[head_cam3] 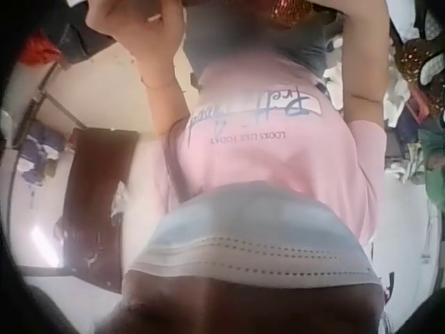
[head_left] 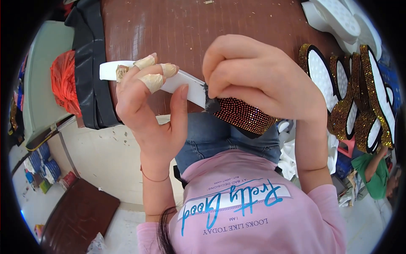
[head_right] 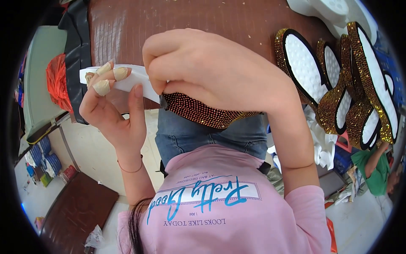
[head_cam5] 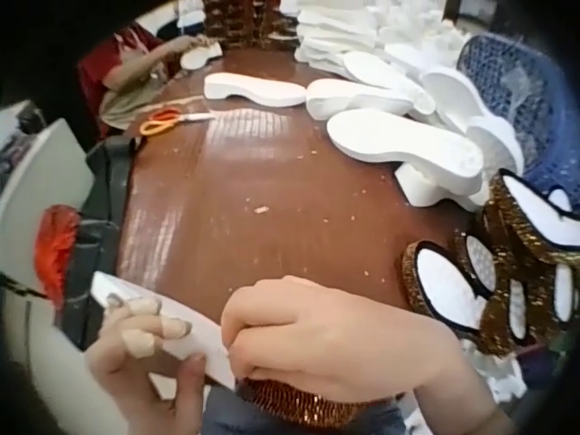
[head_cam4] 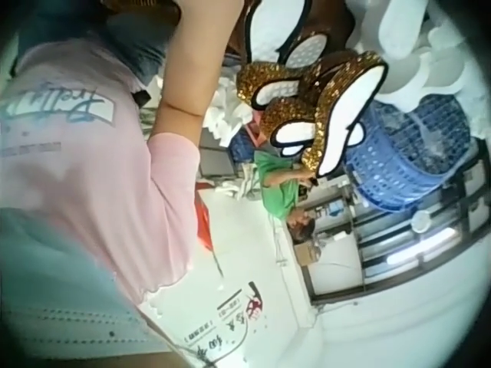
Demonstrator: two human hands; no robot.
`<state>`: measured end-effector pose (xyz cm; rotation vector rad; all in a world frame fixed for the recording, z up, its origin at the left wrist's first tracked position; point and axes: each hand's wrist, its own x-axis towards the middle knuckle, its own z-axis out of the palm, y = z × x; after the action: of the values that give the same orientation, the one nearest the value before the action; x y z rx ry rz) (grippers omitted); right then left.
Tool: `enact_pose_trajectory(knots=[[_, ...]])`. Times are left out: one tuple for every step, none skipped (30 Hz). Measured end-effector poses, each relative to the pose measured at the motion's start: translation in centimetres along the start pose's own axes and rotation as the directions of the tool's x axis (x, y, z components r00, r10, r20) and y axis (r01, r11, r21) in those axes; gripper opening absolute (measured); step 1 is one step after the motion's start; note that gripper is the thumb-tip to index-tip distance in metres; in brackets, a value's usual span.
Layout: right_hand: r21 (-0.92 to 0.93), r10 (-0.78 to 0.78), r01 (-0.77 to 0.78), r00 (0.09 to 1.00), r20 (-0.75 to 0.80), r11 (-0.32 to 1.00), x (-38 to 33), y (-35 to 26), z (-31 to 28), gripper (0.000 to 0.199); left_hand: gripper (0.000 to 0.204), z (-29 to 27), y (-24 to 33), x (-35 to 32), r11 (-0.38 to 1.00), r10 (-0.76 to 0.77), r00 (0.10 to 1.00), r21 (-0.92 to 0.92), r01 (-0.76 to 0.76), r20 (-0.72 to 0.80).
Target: The person is manually assembling shoe components, specifically attaching decorative rhinestone-covered upper strips to white shoe soles.
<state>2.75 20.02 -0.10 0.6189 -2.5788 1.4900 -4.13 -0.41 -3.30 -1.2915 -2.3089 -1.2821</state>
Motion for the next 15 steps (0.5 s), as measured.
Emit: enact_pose_trajectory(knots=[[-0.082, -0.012, 0.012, 1.0, -0.004, 0.997, -0.1, -0.4, -0.1, 0.003, 0.049, 0.2, 0.0, 0.1, 1.0, 0.007, 1.0, -0.012, -0.008, -0.019], [-0.16, -0.025, 0.024, 1.0, -0.007, 0.987, -0.1, -0.9, 0.0, 0.002, 0.048, 0.3, 0.0, 0.1, 1.0, 0.012, 0.999, -0.021, -0.013, -0.035], [-0.236, -0.04, 0.037, 0.999, -0.009, 0.971, -0.2, -1.4, 0.1, 0.002, 0.047, 0.3, 0.0, 0.1, 0.999, 0.017, 0.999, -0.03, -0.019, -0.051], [-0.312, -0.055, 0.05, 0.998, -0.01, 0.949, -0.3, -1.8, 0.2, 0.002, 0.046, 0.4, 0.0, 0.1, 0.999, 0.022, 0.997, -0.039, -0.024, -0.068], [-0.31, -0.055, 0.054, 0.998, 0.007, 0.949, -0.4, -2.3, 0.3, 0.002, 0.046, 0.5, -0.1, 0.1, 0.999, 0.008, 0.997, -0.04, -0.012, -0.078], [-0.345, -0.052, 0.05, 0.999, 0.003, 0.937, -0.5, -2.9, 0.4, 0.003, 0.044, 0.6, -0.2, 0.1, 0.999, 0.019, 0.995, -0.044, -0.023, -0.099], [-0.379, -0.05, 0.046, 0.999, 0.0, 0.924, -0.6, -3.4, 0.6, 0.005, 0.041, 0.7, -0.3, 0.0, 0.998, 0.028, 0.992, -0.047, -0.034, -0.121], [-0.412, -0.049, 0.043, 0.999, -0.003, 0.91, -0.6, -3.8, 0.7, 0.006, 0.038, 0.7, -0.4, -0.1, 0.998, 0.038, 0.989, -0.048, -0.045, -0.143], [-0.445, -0.049, 0.042, 0.999, -0.004, 0.895, -0.5, -4.0, 0.8, 0.008, 0.036, 0.6, -0.4, -0.3, 0.997, 0.046, 0.985, -0.049, -0.055, -0.165], [-0.454, -0.043, 0.043, 0.999, 0.012, 0.89, -0.4, -4.2, 0.6, 0.008, 0.036, 0.6, -0.2, -0.1, 0.997, 0.037, 0.983, -0.061, -0.049, -0.18], [-0.298, 0.0, -0.034, 0.994, -0.113, 0.954, -0.3, -4.2, 0.6, 0.01, 0.034, 0.6, 0.1, 0.0, 0.998, 0.038, 0.985, -0.044, -0.046, -0.168], [-0.113, 0.059, -0.086, 0.972, -0.228, 0.99, -0.2, -3.9, 1.0, 0.012, 0.033, 0.5, 0.2, -0.2, 0.999, 0.034, 0.988, -0.014, -0.037, -0.152], [0.079, 0.139, -0.12, 0.935, -0.326, 0.99, -0.1, -3.6, 1.4, 0.014, 0.032, 0.4, 0.2, -0.4, 0.999, 0.031, 0.99, 0.015, -0.029, -0.135], [0.27, 0.237, -0.132, 0.884, -0.404, 0.954, -0.1, -3.3, 1.6, 0.016, 0.031, 0.3, 0.3, -0.8, 0.999, 0.026, 0.993, 0.043, -0.022, -0.117], [0.263, 0.24, -0.14, 0.884, -0.4, 0.955, -0.3, -3.1, 1.7, 0.016, 0.031, 0.3, 0.5, -1.0, 0.999, 0.023, 0.992, 0.034, -0.019, -0.123]])
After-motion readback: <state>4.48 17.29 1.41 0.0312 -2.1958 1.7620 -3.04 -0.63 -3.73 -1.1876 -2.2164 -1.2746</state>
